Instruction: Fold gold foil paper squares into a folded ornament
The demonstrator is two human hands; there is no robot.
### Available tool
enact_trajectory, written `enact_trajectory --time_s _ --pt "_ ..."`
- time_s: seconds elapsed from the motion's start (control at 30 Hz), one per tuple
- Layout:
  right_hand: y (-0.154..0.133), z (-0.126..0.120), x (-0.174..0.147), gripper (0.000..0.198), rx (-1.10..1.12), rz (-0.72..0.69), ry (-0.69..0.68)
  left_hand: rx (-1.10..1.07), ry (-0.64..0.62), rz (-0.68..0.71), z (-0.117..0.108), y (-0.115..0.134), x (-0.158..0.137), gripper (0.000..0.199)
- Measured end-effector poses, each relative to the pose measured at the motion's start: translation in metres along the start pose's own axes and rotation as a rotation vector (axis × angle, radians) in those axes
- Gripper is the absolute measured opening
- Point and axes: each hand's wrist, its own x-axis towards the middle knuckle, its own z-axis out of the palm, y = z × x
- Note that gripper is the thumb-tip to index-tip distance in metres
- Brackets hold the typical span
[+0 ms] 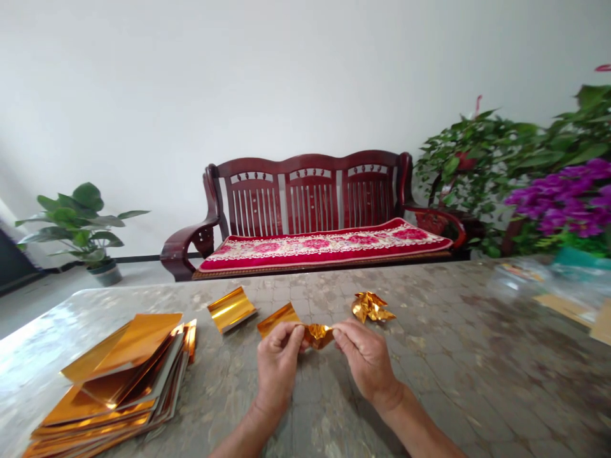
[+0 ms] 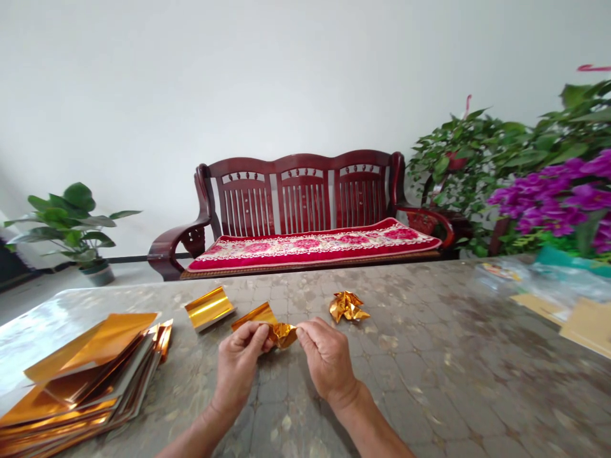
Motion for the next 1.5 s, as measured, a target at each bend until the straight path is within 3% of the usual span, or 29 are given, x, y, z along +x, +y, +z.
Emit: enact_trajectory --time_s 0.17,0.4,0.97,1.13,1.27,1.5 --pt "0.004 0.002 0.000 0.025 0.036 0.012 0.009 -0.125 0.041 -0.093 0.005 -0.001 0.004 0.031" --pt "0.010 0.001 0.000 0.022 0.058 -0.098 0.031 -0.193 0.081 -0.127 0.005 0.001 0.008 0.029" --pt "0.018 0.001 0.005 0.019 -0.022 -0.209 0.211 -0.138 -0.006 -0.119 0.005 -0.007 0.009 0.030" --pt "0.033 -0.003 0.004 0.015 -0.086 -0.157 0.265 0.028 0.055 -0.014 0.000 -0.011 0.013 0.038" --pt "0.049 -0.006 0.003 0.015 -0.203 -0.114 0.299 0.228 0.095 0.086 -0.006 -0.016 0.016 0.033" --pt "0.067 -0.018 0.001 0.018 -0.488 -0.015 0.386 0.374 0.111 0.219 -0.016 -0.026 0.021 0.025"
